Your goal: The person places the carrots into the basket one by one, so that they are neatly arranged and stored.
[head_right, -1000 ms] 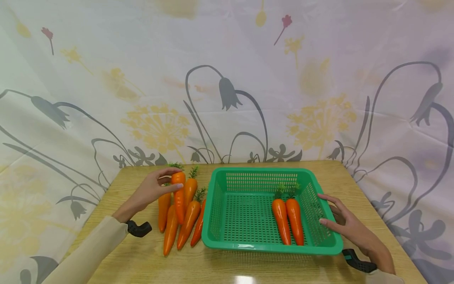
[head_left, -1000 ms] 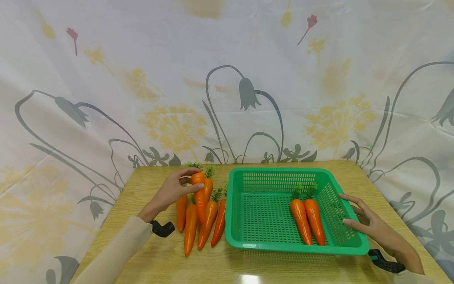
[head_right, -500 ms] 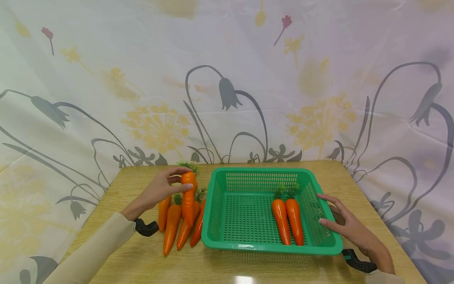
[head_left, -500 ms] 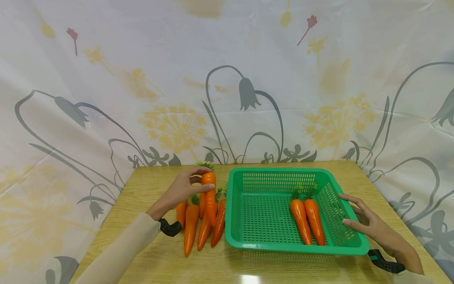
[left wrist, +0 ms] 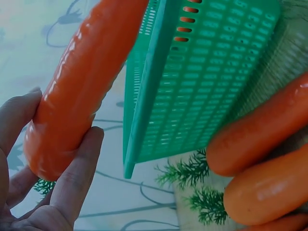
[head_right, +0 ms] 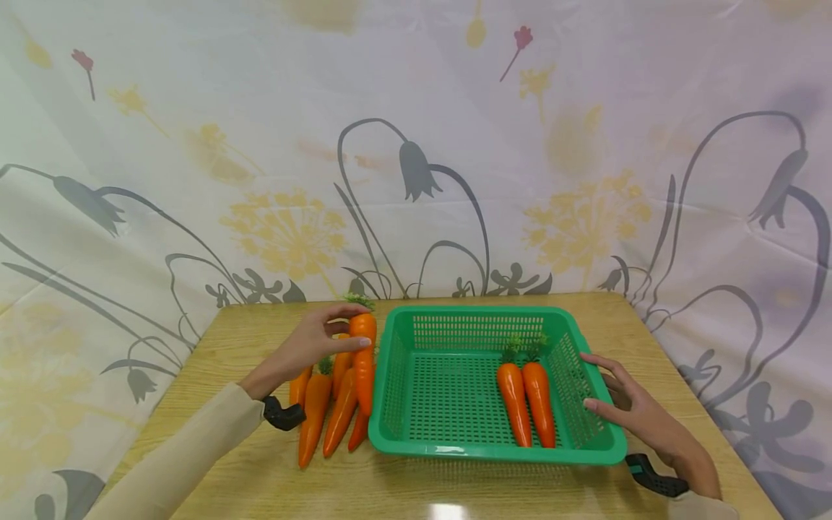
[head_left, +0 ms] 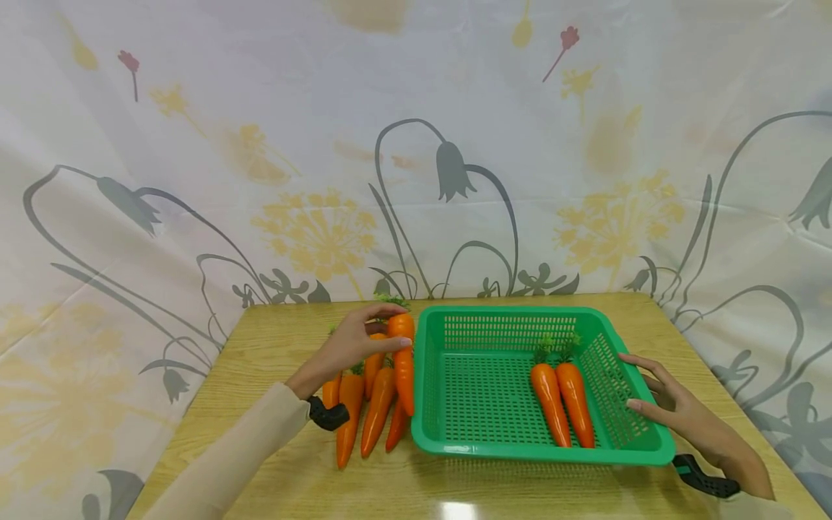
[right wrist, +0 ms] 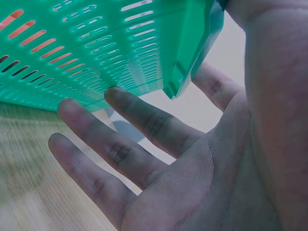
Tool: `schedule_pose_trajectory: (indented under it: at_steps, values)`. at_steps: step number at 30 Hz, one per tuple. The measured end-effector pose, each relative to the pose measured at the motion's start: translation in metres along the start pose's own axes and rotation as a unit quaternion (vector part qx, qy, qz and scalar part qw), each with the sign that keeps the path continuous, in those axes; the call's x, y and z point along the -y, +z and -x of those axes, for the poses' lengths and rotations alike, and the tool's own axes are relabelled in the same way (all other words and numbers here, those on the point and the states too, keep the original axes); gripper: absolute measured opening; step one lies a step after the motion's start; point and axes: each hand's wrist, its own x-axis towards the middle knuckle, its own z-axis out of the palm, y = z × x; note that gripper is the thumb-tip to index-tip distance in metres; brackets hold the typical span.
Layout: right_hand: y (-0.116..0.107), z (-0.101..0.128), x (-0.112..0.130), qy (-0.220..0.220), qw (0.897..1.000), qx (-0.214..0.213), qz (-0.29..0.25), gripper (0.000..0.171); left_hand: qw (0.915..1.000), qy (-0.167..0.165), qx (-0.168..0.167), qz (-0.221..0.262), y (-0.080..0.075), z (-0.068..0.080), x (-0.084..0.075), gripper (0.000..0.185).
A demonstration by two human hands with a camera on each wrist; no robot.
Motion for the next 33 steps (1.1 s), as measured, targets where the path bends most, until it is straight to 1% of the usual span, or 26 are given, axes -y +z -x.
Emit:
schedule_pose_trajectory:
  at_steps: [4,10,16,23,27,33]
  values:
    - [0.000,0.001,-0.001,0.001,1.000,-0.004,0.006,0.072,0.9998,0.008,0.015,0.008,0.005,-0.005,-0.002,0.057]
    - [-0.001,0.002,-0.001,0.002,1.000,-0.007,0.013,0.072,0.9992,0.026,0.030,0.002,0.014,-0.010,-0.005,0.058]
    - [-0.001,0.002,0.000,0.003,1.000,-0.008,0.008,0.072,0.9976,0.036,0.052,0.026,0.024,-0.017,-0.008,0.055]
    - [-0.001,0.001,-0.001,0.005,1.000,-0.003,0.010,0.072,0.9965,0.052,0.063,0.018,0.035,-0.026,-0.006,0.056]
    - [-0.001,0.001,-0.002,0.004,1.000,-0.003,0.008,0.071,0.9958,0.052,0.072,0.022,0.043,-0.031,-0.005,0.056]
    - [0.000,0.001,0.000,0.001,1.000,-0.006,0.012,0.071,0.9953,0.044,0.085,0.008,0.053,-0.038,-0.003,0.058]
